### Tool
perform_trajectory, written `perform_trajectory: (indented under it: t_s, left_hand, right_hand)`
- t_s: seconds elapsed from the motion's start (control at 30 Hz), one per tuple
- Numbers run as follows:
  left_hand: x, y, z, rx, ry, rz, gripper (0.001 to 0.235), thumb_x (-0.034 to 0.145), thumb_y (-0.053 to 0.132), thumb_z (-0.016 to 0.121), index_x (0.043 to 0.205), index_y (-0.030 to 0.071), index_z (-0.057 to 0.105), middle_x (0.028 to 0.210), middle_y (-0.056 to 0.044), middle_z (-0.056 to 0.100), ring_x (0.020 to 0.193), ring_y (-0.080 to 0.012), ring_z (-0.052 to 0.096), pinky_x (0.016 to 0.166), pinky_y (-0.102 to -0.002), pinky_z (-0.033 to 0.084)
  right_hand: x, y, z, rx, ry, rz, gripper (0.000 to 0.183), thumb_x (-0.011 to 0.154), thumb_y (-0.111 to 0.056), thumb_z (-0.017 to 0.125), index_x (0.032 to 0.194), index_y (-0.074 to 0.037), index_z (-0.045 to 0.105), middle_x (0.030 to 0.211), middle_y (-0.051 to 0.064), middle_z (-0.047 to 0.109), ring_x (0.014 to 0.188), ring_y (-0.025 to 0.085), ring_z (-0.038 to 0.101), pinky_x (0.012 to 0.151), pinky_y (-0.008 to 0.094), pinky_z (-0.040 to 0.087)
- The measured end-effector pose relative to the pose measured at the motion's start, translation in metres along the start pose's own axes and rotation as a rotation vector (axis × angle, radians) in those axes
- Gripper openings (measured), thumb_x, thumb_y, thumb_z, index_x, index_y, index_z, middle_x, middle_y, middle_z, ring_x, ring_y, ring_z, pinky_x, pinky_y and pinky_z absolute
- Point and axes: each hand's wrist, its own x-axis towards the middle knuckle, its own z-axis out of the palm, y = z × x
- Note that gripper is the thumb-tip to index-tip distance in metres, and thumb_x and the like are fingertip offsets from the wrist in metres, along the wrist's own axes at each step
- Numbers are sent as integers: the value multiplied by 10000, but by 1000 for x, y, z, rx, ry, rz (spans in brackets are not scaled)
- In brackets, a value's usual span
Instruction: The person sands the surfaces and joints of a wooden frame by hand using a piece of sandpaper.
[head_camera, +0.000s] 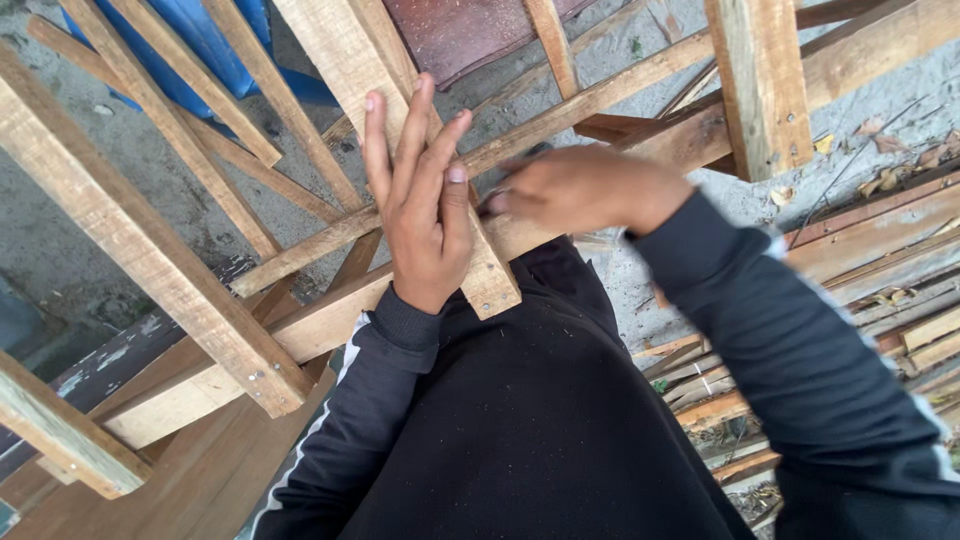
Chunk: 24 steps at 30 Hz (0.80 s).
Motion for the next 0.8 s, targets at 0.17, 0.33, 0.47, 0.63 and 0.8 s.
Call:
perform_trajectory:
  t_s: [0.17, 0.33, 0.47, 0.63, 0.8]
  left_hand:
    - [-2, -3, 1, -40, 12, 22, 335, 1147, 97, 513, 1438, 143, 672, 1681, -42, 439, 1615, -297, 140, 1372, -464, 128]
    - [-4, -1, 2, -19, 16, 12, 338, 1140, 106, 499, 1426, 135, 676, 1672, -47, 459, 1617, -290, 156, 1369, -457, 128]
    - [-1, 1, 3, -6, 31, 20, 316, 1136, 140, 517, 1401, 134, 688, 1647, -57, 478, 1605, -303, 159, 1356, -470, 131]
    - [1, 7, 2, 17, 42, -10, 319, 1124, 155, 517, 1395, 137, 685, 1635, -56, 501, 1633, -312, 180, 1379, -503, 122]
    - [1, 15, 3, 53, 17, -12, 331, 1116, 111, 516, 1406, 131, 674, 1638, -64, 494, 1647, -327, 167, 1386, -515, 116]
  right_hand:
    - [-31, 16, -36, -80, 175, 253, 582, 1012, -541, 343, 1320, -211, 711, 1200, 144, 736, 1116, 333, 673, 1004, 501, 513]
    - [-7, 2, -12, -122, 38, 158, 661, 1065, -582, 325, 1268, -92, 720, 1204, 190, 742, 1148, 351, 677, 1061, 491, 493]
    - [-16, 22, -16, -57, 69, 96, 619, 1023, -594, 299, 1366, -207, 639, 1262, 155, 697, 1183, 341, 638, 1075, 519, 420]
    - [-41, 26, -32, -138, 186, 133, 678, 1030, -605, 312, 1210, -114, 744, 1223, 153, 719, 1167, 340, 646, 1041, 527, 437]
    - [-21, 16, -1, -18, 58, -140, 623, 1109, -505, 309, 1137, -51, 735, 1007, 249, 736, 971, 370, 753, 918, 403, 594]
